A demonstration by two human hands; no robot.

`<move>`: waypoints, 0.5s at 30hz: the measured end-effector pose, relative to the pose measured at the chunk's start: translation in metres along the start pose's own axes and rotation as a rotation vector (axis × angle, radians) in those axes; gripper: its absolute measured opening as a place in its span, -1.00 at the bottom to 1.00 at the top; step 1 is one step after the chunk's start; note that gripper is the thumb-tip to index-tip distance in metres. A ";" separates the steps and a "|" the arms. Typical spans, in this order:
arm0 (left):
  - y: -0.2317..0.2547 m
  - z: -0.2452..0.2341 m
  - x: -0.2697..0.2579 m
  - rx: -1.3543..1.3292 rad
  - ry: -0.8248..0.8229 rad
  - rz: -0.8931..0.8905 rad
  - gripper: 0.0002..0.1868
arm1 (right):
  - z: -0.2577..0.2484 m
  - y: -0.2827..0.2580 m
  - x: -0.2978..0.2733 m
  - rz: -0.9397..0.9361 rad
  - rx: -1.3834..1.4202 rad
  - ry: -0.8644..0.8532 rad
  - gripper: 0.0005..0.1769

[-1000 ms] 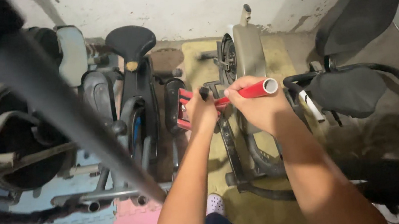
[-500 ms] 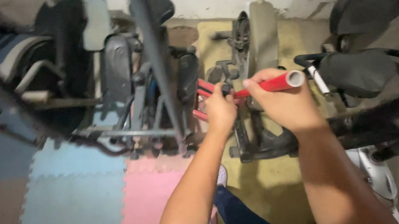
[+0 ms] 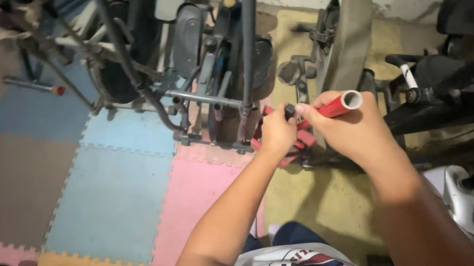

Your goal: Sweep the floor area between gym equipment using a hand brush and dustpan.

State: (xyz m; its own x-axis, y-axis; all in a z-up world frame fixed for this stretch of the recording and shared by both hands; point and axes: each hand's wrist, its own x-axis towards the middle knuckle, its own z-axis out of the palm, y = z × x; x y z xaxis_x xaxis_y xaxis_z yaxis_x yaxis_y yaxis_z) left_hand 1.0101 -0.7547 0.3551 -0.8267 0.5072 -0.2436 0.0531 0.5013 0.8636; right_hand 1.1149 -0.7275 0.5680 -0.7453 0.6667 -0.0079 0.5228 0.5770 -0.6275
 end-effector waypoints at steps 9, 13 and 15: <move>-0.019 -0.025 -0.101 0.046 0.071 -0.094 -0.56 | -0.022 -0.002 -0.056 -0.038 0.069 -0.186 -0.69; -0.043 -0.032 -0.143 0.009 0.228 -0.109 -0.58 | -0.027 -0.003 -0.079 -0.149 0.107 -0.262 -0.63; -0.057 -0.038 -0.169 -0.010 0.277 -0.143 -0.59 | -0.025 -0.003 -0.090 -0.195 0.116 -0.302 -0.62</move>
State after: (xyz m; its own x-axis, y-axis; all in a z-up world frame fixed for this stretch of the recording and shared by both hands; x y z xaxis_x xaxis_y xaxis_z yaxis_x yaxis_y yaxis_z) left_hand 1.1257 -0.8954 0.3636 -0.9466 0.2210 -0.2349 -0.0793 0.5465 0.8337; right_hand 1.1903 -0.7773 0.5900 -0.9237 0.3704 -0.0978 0.3214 0.6103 -0.7240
